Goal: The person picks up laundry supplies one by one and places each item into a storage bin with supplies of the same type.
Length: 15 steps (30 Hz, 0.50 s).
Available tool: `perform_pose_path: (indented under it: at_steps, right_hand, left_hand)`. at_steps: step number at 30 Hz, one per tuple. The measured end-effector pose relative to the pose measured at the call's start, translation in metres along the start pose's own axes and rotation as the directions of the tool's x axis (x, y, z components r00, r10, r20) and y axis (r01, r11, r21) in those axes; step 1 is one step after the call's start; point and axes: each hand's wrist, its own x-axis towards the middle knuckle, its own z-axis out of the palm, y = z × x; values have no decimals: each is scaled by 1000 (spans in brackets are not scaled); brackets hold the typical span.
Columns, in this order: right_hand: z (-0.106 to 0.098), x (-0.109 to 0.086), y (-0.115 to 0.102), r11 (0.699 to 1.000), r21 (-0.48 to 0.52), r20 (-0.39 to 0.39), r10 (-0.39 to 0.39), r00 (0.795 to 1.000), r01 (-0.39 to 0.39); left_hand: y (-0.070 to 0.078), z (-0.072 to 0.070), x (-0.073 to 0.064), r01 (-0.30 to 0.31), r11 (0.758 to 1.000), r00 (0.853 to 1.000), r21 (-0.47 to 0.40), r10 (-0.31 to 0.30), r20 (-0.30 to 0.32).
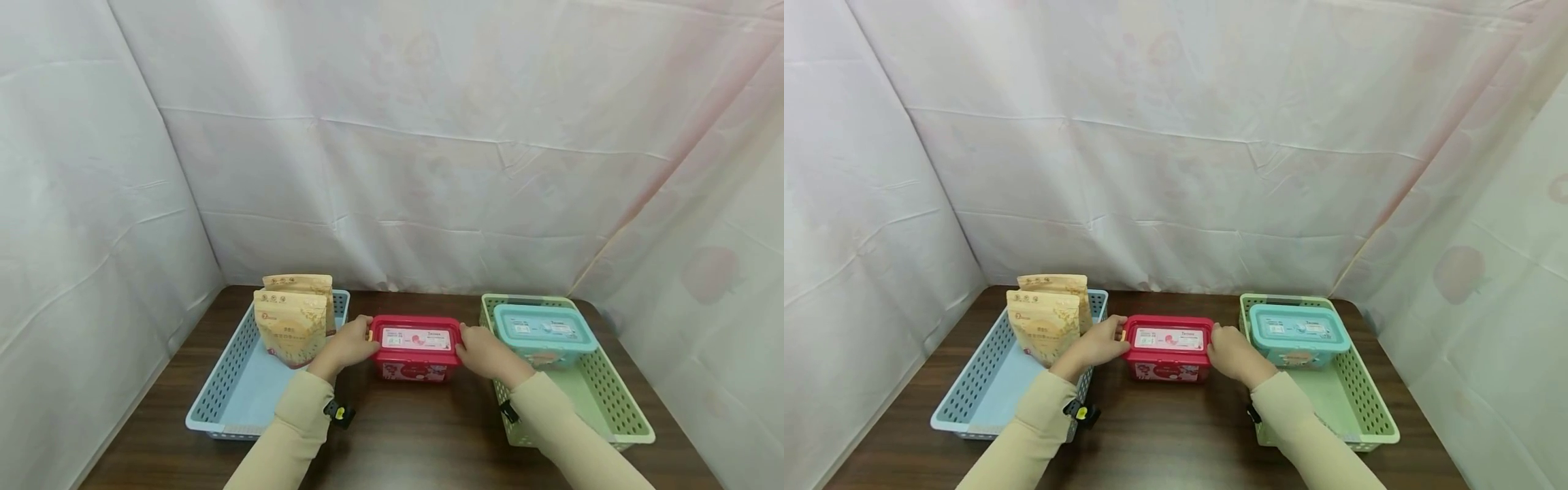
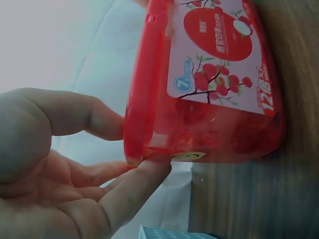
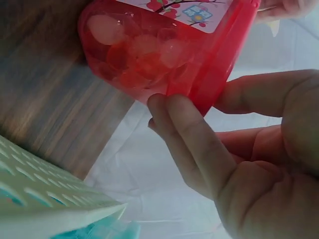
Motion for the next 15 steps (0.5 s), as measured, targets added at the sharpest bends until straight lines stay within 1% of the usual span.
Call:
perform_pose_path:
  at_steps: [3,7,15]
  right_hand:
    - [0,-11,-5,1000,-5,-9,1,1000,-1]
    - [1,-23,-11,1000,-17,-25,-13,1000,13]
    - [5,-38,-17,999,-25,-59,-38,998,37]
  left_hand:
    - [1,-1,-9,-25,1000,999,7,25,26]
    - [1,-2,-19,-53,999,997,-12,53,53]
    - [-5,-1,-34,-82,996,992,-32,84,92]
